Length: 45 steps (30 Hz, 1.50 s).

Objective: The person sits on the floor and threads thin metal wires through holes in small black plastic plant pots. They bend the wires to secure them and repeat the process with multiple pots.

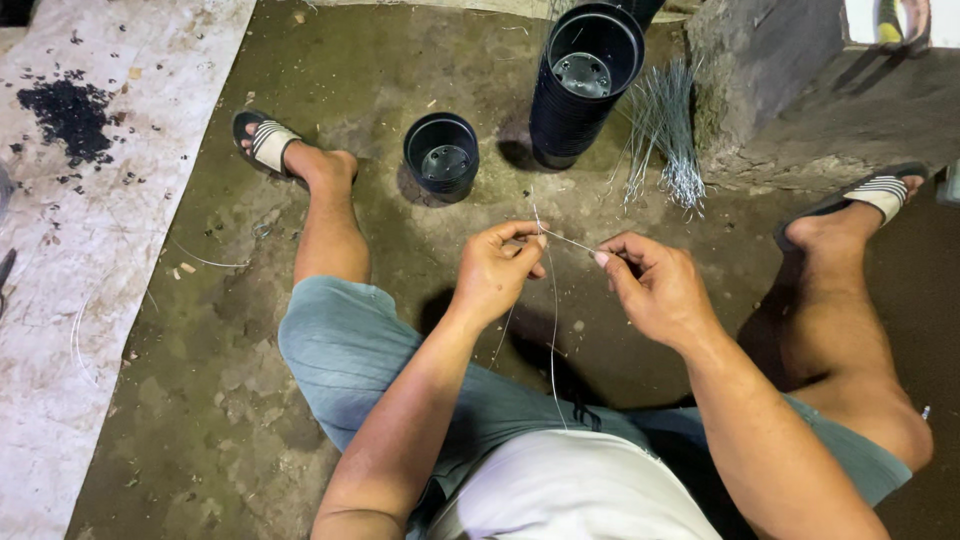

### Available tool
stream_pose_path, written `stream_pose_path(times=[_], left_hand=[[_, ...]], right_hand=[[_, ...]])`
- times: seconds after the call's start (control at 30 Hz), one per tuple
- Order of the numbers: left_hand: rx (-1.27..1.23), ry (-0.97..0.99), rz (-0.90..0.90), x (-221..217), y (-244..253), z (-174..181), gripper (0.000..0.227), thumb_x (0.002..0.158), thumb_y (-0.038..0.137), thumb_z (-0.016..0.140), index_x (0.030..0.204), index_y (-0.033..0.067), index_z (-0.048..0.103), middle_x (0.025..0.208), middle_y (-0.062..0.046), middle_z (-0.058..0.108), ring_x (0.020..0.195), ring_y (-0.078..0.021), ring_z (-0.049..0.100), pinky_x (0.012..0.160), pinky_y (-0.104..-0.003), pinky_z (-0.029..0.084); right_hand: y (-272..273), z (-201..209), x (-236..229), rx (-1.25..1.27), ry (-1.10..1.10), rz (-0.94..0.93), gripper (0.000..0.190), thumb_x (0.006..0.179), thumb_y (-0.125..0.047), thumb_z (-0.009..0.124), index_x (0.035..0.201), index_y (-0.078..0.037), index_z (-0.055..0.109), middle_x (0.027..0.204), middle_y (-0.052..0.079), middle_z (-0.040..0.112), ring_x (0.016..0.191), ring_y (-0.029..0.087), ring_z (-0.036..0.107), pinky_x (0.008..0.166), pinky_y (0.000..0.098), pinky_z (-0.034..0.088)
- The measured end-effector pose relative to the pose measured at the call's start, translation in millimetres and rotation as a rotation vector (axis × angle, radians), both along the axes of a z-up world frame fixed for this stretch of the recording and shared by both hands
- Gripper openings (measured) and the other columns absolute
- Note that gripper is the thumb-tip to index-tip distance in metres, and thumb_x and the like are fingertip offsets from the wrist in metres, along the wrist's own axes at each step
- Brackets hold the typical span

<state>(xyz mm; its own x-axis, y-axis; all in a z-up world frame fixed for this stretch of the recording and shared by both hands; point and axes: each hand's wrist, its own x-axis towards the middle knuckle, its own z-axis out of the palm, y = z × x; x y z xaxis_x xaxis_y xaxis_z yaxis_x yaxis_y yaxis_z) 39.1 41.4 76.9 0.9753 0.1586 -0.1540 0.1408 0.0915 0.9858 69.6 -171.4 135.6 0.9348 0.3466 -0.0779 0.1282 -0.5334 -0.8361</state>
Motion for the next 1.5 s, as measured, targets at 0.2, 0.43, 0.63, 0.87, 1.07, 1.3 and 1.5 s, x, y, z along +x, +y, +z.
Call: stream_pose_path(times=[0.2, 0.43, 0.63, 0.87, 1.07, 1.3, 1.5], left_hand=[[-0.06, -0.061, 0.039, 6.8, -6.6, -4.5, 0.023, 0.097, 0.011, 0.068, 0.116, -0.002, 0.073, 0.078, -0.005, 0.07, 0.062, -0.007, 0.062, 0.056, -0.021, 0.048], [-0.018, -0.201, 0.18, 18.1, -3.1, -12.5, 0.023, 0.101, 0.009, 0.063, 0.117, -0.0056, 0.066, 0.095, -0.007, 0.078, 0.075, -0.0058, 0.065, 0.065, -0.021, 0.053], [0.138, -0.041, 0.217, 13.4, -4.8, -12.5, 0.022, 0.098, 0.016, 0.072, 0.101, -0.0052, 0.075, 0.084, -0.012, 0.076, 0.066, -0.0078, 0.059, 0.057, -0.024, 0.047], [0.247, -0.007, 0.379, 16.6, -2.1, -16.4, 0.024, 0.099, 0.024, 0.065, 0.099, 0.001, 0.072, 0.081, -0.004, 0.078, 0.058, -0.0082, 0.063, 0.056, -0.024, 0.049], [0.157, -0.075, 0.282, 14.8, -8.4, -35.1, 0.024, 0.098, 0.022, 0.067, 0.1, -0.0004, 0.074, 0.08, -0.006, 0.075, 0.064, -0.0086, 0.065, 0.058, -0.026, 0.051], [0.404, -0.256, -0.021, 29.9, 2.5, -30.0, 0.03, 0.095, 0.028, 0.073, 0.11, 0.0026, 0.077, 0.085, -0.009, 0.078, 0.073, -0.0111, 0.073, 0.067, -0.027, 0.057], [0.751, -0.096, 0.317, 93.1, 72.6, -73.4, 0.028, 0.093, 0.031, 0.07, 0.111, 0.0105, 0.077, 0.094, -0.012, 0.077, 0.085, -0.0263, 0.074, 0.076, -0.038, 0.057]], right_hand=[[3.7, 6.0, -7.8, -0.049, -0.071, 0.045, 0.016, 0.095, -0.019, 0.069, 0.105, -0.008, 0.073, 0.067, 0.004, 0.069, 0.052, 0.01, 0.059, 0.05, 0.0285, 0.047], [-13.9, 0.6, -21.1, -0.278, -0.399, 0.041, 0.016, 0.091, -0.02, 0.073, 0.105, -0.012, 0.075, 0.083, 0.013, 0.073, 0.063, 0.031, 0.069, 0.06, 0.0396, 0.053], [-38.2, -20.2, -29.6, -0.365, -0.571, 0.065, 0.012, 0.089, -0.016, 0.073, 0.1, -0.013, 0.074, 0.087, 0.008, 0.073, 0.081, 0.03, 0.07, 0.067, 0.0408, 0.055], [-68.3, -71.2, -31.9, -0.576, -0.746, 0.027, 0.007, 0.084, -0.015, 0.072, 0.089, -0.011, 0.071, 0.101, 0.008, 0.067, 0.089, 0.032, 0.066, 0.074, 0.044, 0.055], [-93.9, -154.3, -26.4, -0.836, -0.375, 0.009, 0.013, 0.091, -0.025, 0.066, 0.096, -0.015, 0.07, 0.103, 0.01, 0.066, 0.093, 0.035, 0.069, 0.078, 0.0479, 0.057], [-108.3, -220.0, -3.1, -0.623, -0.172, -0.029, 0.013, 0.081, -0.02, 0.069, 0.093, -0.018, 0.074, 0.098, 0.01, 0.074, 0.089, 0.038, 0.072, 0.075, 0.0496, 0.056], [-106.1, -243.1, 9.6, -0.562, 0.101, -0.139, 0.02, 0.094, -0.032, 0.069, 0.109, -0.023, 0.079, 0.086, 0.015, 0.077, 0.08, 0.032, 0.073, 0.075, 0.0409, 0.058]])
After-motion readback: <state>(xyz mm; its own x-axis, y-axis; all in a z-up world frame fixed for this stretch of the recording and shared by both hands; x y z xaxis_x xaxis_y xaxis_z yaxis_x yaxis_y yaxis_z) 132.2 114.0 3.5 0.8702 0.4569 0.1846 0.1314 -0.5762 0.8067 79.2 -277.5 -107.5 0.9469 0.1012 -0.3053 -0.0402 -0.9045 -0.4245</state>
